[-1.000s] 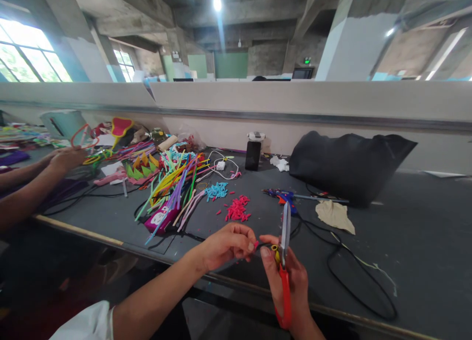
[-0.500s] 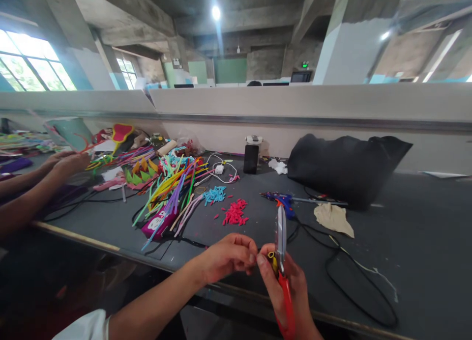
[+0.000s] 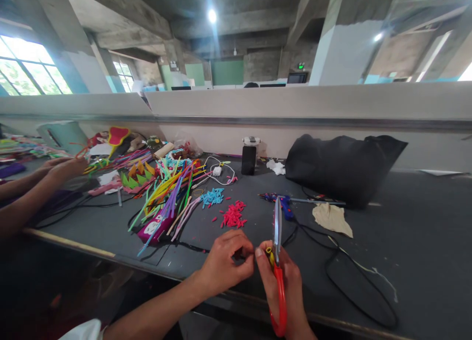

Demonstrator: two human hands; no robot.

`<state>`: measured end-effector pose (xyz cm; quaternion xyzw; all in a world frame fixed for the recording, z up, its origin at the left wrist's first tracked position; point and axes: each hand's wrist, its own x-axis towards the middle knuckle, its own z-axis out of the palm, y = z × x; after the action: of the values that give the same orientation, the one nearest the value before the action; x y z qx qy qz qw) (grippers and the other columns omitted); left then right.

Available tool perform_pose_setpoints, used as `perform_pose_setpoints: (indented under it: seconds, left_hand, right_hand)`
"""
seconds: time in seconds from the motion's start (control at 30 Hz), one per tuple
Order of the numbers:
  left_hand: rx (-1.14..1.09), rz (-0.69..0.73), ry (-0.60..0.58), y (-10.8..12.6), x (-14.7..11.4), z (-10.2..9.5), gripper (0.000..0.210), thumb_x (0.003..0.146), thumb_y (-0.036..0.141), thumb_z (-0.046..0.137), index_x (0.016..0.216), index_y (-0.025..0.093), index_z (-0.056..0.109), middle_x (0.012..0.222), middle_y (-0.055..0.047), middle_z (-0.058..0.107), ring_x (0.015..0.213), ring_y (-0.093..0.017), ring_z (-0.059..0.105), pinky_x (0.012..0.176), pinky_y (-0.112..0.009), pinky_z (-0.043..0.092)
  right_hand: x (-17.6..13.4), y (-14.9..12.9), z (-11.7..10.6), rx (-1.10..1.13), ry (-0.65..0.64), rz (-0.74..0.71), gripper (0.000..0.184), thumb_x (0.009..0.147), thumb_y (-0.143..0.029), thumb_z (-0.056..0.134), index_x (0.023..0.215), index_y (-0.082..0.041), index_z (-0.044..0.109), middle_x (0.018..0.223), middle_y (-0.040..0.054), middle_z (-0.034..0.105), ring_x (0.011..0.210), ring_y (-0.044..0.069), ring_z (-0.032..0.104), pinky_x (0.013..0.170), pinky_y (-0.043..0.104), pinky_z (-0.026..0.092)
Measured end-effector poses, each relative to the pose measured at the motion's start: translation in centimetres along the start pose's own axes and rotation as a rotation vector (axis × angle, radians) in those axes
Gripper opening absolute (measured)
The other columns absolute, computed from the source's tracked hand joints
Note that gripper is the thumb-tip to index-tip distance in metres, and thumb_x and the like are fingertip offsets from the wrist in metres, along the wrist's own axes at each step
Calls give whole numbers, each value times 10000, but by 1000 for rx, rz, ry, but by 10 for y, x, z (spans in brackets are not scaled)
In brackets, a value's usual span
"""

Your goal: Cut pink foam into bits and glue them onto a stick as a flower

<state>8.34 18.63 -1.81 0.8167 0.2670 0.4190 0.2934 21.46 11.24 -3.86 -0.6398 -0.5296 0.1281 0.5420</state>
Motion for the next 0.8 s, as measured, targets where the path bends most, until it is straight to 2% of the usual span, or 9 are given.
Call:
perform_pose_setpoints:
  seconds: [0.1,0.17,0.23,0.33,0.43,0.6,0.8]
  left_hand:
    - [-258,-230,72,2,5,-5,72,670,119,598,615,163,584,600,11,551,568,-103,472,552,-228,353]
    - [-501,-374,160,3,8,-11,53,676,160,630,638,159,593,607,14,553,565,-98,458,545,-221,351]
    - [-726,-457,268,5,12,-17,69,681,188,653,655,156,598,583,27,531,552,-88,434,544,-215,342]
    - [-962,-490,385,6,14,-22,93,689,187,674,653,154,595,537,41,489,552,-86,443,578,-214,355]
    - [-1100,-493,418,8,13,-23,109,697,198,707,677,153,609,557,36,506,570,-89,473,598,-214,371]
    - [-1194,-499,399,10,10,-24,121,695,195,744,689,144,635,610,29,552,559,-65,457,566,-184,362]
    - [-1263,-524,332,9,8,-23,104,696,185,743,695,142,649,598,31,558,552,-62,470,562,-180,367]
  right_hand:
    - [1,1,1,-119,-42,-20,359,926,-494,425,863,-203,625,627,0,643,580,152,632,571,233,479]
    - [0,2,4,-208,-65,-45,344,918,-504,433,861,-215,610,677,0,676,581,149,651,571,231,476]
    - [-2,4,8,-284,-88,-66,312,904,-507,456,888,-227,592,656,-21,675,535,142,648,537,227,465]
    - [-8,7,16,-394,-89,-111,299,893,-513,468,950,-237,571,576,-48,644,479,151,630,494,237,447]
    - [-13,10,21,-512,-77,-179,295,901,-511,452,958,-247,570,597,-42,656,500,167,643,483,251,434]
    - [-16,12,27,-621,-30,-263,321,928,-501,403,964,-233,578,620,-12,667,517,179,644,481,258,419]
    - [-17,17,30,-650,-26,-270,359,941,-501,380,949,-212,593,612,8,659,510,174,635,495,251,408]
